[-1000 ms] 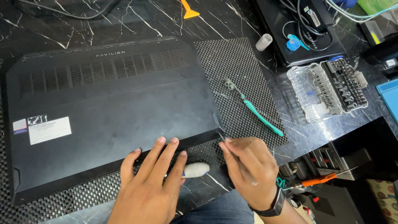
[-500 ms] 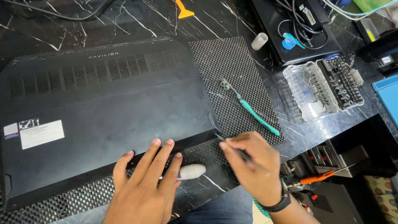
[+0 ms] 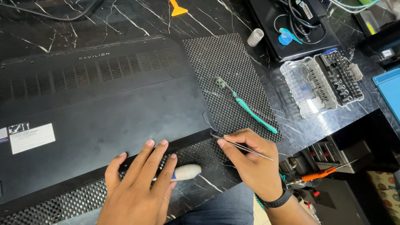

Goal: The person places a black laptop on a workbench and uses a screwdriver to remove screws from the bottom panel. They then use tweezers to pick up small components and continue unscrewing the device.

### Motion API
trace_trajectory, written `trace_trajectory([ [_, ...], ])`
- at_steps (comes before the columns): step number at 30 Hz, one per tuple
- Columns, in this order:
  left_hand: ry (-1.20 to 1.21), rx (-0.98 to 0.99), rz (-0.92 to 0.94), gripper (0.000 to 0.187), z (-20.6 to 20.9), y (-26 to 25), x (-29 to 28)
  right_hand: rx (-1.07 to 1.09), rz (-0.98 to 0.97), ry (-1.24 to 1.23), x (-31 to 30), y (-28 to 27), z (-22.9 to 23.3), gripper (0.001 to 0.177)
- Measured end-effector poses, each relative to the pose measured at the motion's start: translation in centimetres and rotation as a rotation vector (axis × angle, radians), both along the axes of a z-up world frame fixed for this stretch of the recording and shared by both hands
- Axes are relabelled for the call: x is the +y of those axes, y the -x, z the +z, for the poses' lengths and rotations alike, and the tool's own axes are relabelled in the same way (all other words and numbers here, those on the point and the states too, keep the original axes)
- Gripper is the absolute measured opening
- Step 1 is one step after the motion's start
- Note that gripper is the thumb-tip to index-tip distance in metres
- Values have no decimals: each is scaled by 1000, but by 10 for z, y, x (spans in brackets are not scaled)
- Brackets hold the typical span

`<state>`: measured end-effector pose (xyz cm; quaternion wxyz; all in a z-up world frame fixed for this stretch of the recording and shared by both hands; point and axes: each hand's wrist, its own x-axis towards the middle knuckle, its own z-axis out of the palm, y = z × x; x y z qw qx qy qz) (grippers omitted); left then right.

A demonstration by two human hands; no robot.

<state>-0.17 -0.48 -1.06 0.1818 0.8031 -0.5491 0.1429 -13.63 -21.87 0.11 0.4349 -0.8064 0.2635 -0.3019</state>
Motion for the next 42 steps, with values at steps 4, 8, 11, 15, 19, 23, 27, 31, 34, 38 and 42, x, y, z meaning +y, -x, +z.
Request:
trace_trajectory([
  [4, 6, 5, -2, 41, 0, 0, 0, 3, -8, -6, 0, -2, 0, 6],
  [8, 4, -2, 5, 40, -1, 0, 0, 35, -17, 44, 1, -2, -1, 6],
  [11, -3, 0, 10, 38, 1, 1, 0, 43, 36, 232, 3, -5, 2, 6],
  [15, 6, 14, 22, 34, 4, 3, -1, 16, 146, 678, 14, -11, 9, 14],
  [19, -4, 34, 26, 34, 2, 2, 0, 64, 132, 833, 25, -16, 12, 16],
  [23, 5, 15, 13, 33, 2, 2, 1, 50, 122, 900, 25, -19, 12, 22],
  [27, -5, 37, 23, 37, 4, 3, 0, 8, 130, 550, 9, -7, 4, 8],
  [31, 6, 5, 19, 37, 2, 2, 0, 112, 10, 163, -1, 2, 6, 7],
  [34, 3, 6, 26, 37, 2, 2, -1, 12, 54, 87, -3, 2, 2, 6],
  [38, 0, -5, 22, 36, 1, 2, 0, 46, 53, 45, -5, 1, 1, 6],
  [42, 13, -1, 22, 35, 1, 2, -1, 55, 60, 41, -7, 1, -1, 6],
])
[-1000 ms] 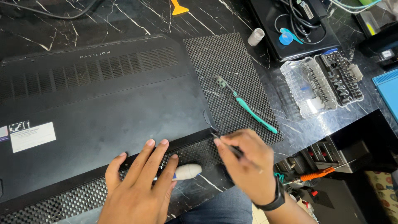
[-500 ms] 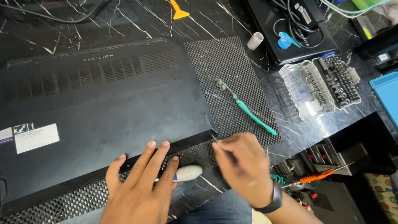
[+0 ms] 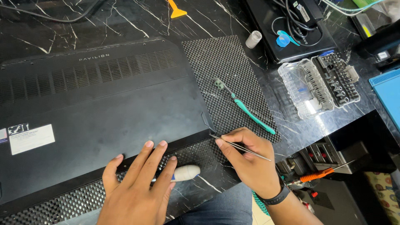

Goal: The person places a black laptop on a workbench and uses a screwdriver to remove screws from the bottom panel. They then use tweezers to pick up small components and continue unscrewing the device.

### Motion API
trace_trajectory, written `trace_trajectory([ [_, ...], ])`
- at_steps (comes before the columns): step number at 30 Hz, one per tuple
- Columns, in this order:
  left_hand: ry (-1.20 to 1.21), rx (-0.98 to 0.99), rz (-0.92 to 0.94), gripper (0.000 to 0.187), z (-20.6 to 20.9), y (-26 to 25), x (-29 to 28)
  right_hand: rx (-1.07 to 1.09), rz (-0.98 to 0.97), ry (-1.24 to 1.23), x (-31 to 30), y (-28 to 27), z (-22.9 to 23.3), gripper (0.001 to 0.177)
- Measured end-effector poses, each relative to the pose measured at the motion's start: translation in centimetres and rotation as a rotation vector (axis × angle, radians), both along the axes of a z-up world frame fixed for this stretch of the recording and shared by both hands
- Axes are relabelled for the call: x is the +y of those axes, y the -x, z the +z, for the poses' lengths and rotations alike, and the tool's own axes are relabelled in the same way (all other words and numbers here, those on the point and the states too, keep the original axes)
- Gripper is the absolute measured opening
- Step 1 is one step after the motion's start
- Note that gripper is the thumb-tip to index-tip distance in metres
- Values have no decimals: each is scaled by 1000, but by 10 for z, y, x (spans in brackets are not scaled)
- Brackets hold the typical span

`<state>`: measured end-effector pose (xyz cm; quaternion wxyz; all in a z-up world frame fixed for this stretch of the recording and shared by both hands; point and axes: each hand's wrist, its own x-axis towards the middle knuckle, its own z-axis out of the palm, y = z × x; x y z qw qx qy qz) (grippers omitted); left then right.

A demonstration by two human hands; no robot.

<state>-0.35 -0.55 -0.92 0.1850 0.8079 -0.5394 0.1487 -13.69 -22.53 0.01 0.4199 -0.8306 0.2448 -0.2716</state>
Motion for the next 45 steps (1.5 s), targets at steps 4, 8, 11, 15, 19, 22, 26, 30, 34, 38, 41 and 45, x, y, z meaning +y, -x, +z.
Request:
trace_trajectory([
  [4, -15, 13, -5, 37, 1, 0, 1, 16, -9, 7, 1, -2, 1, 6],
  [8, -30, 19, 1, 40, 2, 0, 1, 17, -18, 125, 5, -4, 1, 7],
  [11, -41, 22, 7, 41, 4, 1, 0, -35, 34, 310, 12, -8, 1, 8],
  [15, -31, 41, 21, 41, 1, 1, 1, -36, 101, 703, 25, -15, 7, 11],
  [19, -42, 62, 25, 39, 1, 1, 2, 0, 85, 768, 30, -17, 6, 15],
  [22, -26, 44, 24, 39, 0, 1, 1, -27, 83, 765, 23, -13, 4, 13],
  [26, -8, 30, 34, 39, 0, 2, 1, 13, -36, 233, 14, -3, -3, 9],
  [30, 5, 9, 19, 36, -2, 1, 1, 43, -94, 110, 15, -5, 1, 9],
  [34, 6, 4, 21, 35, 0, 2, 0, 22, -83, 73, 13, -5, 1, 7],
  [38, 21, 10, -11, 29, 4, 0, -1, 41, -123, 34, 14, -7, 3, 6],
  [41, 21, 20, -29, 28, 2, -1, 0, 82, -149, 24, 13, -8, 4, 6],
  [45, -15, 64, -58, 34, -4, 0, 1, 85, -150, -4, 12, -9, 2, 6],
])
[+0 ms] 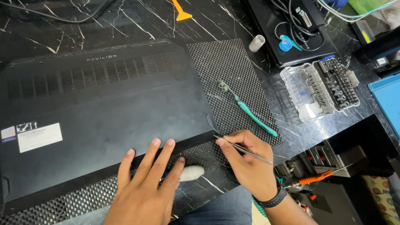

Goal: The person places a black laptop on a workbench and uses a screwdriver to remove screws from the bottom panel. They then use tweezers to pick up small components and continue unscrewing the device.

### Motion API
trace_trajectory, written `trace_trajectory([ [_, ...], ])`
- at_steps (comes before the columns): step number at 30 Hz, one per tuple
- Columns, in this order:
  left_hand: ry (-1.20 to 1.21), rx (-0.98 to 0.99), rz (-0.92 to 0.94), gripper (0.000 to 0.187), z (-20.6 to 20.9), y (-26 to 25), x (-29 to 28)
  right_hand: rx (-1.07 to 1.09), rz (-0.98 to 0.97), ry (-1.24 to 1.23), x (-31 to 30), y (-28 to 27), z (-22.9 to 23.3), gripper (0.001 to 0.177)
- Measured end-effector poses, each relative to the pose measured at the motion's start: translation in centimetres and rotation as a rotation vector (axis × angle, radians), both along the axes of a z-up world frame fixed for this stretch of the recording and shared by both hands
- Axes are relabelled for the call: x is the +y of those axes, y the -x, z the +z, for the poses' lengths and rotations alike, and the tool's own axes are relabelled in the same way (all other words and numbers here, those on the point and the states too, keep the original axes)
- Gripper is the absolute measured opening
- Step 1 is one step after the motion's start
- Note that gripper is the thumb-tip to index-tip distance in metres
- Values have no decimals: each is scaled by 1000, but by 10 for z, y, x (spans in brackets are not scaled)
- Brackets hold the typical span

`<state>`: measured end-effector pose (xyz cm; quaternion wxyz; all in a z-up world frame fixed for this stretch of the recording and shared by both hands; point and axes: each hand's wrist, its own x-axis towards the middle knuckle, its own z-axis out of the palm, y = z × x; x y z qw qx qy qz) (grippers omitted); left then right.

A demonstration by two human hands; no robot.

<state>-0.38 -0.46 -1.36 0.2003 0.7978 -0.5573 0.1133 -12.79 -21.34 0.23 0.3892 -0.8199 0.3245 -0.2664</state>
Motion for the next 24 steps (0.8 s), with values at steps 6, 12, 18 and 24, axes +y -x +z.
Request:
trace_trajectory([
  [6, -27, 0, 15, 39, 1, 1, 1, -72, 157, 461, 9, -2, -8, 11],
  [12, -26, -31, 23, 40, -2, -1, 1, 28, 264, 820, 23, -14, 8, 23],
  [18, 7, -29, 26, 34, -1, 0, 0, 1, 336, 702, 13, -10, 10, 11],
  [24, -6, -30, 27, 37, 3, 1, 0, 38, -12, 41, -4, 14, 14, 9],
])
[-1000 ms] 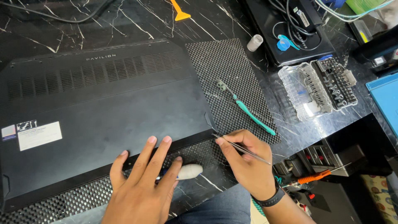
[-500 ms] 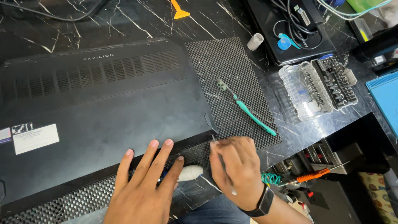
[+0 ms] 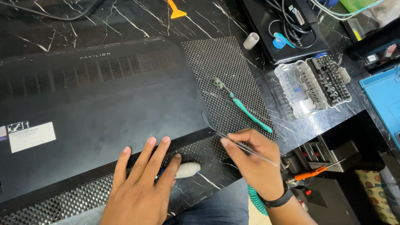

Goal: The person places a black laptop on a workbench and uses a screwdriver to remove screws from the bottom panel. They then use tweezers to pick up small components and continue unscrewing the device.

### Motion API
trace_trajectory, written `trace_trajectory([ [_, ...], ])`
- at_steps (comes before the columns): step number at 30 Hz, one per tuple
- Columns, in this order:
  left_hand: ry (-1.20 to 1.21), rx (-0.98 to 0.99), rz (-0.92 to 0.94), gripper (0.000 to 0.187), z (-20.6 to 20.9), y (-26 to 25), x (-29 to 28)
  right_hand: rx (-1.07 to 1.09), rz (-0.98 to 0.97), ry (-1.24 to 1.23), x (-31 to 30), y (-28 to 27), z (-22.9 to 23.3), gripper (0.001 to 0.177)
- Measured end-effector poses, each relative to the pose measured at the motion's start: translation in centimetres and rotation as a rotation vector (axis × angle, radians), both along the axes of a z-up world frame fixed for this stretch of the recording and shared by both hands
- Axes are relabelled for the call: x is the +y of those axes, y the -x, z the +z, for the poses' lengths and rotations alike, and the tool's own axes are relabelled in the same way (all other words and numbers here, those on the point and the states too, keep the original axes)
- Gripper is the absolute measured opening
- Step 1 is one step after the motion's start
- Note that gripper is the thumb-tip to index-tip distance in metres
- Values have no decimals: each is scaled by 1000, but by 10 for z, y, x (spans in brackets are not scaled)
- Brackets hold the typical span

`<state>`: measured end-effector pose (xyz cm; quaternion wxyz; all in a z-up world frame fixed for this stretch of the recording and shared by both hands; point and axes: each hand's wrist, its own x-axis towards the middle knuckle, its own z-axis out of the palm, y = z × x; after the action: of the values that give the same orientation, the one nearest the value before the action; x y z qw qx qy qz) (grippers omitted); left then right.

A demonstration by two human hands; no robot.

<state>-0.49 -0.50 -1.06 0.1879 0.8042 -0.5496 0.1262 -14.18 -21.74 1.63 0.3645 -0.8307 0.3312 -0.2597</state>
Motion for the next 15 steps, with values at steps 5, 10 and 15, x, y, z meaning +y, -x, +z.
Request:
trace_trajectory([
  [5, 1, 3, -23, 36, 0, -2, 1, -109, -25, 6, -39, 8, 15, 20],
  [10, 22, 16, -58, 31, 0, -2, 3, -22, 204, 308, -116, -14, 28, 16],
  [15, 88, 106, -38, 26, -1, -2, 4, -28, 617, 853, -187, -50, -17, 33],
])
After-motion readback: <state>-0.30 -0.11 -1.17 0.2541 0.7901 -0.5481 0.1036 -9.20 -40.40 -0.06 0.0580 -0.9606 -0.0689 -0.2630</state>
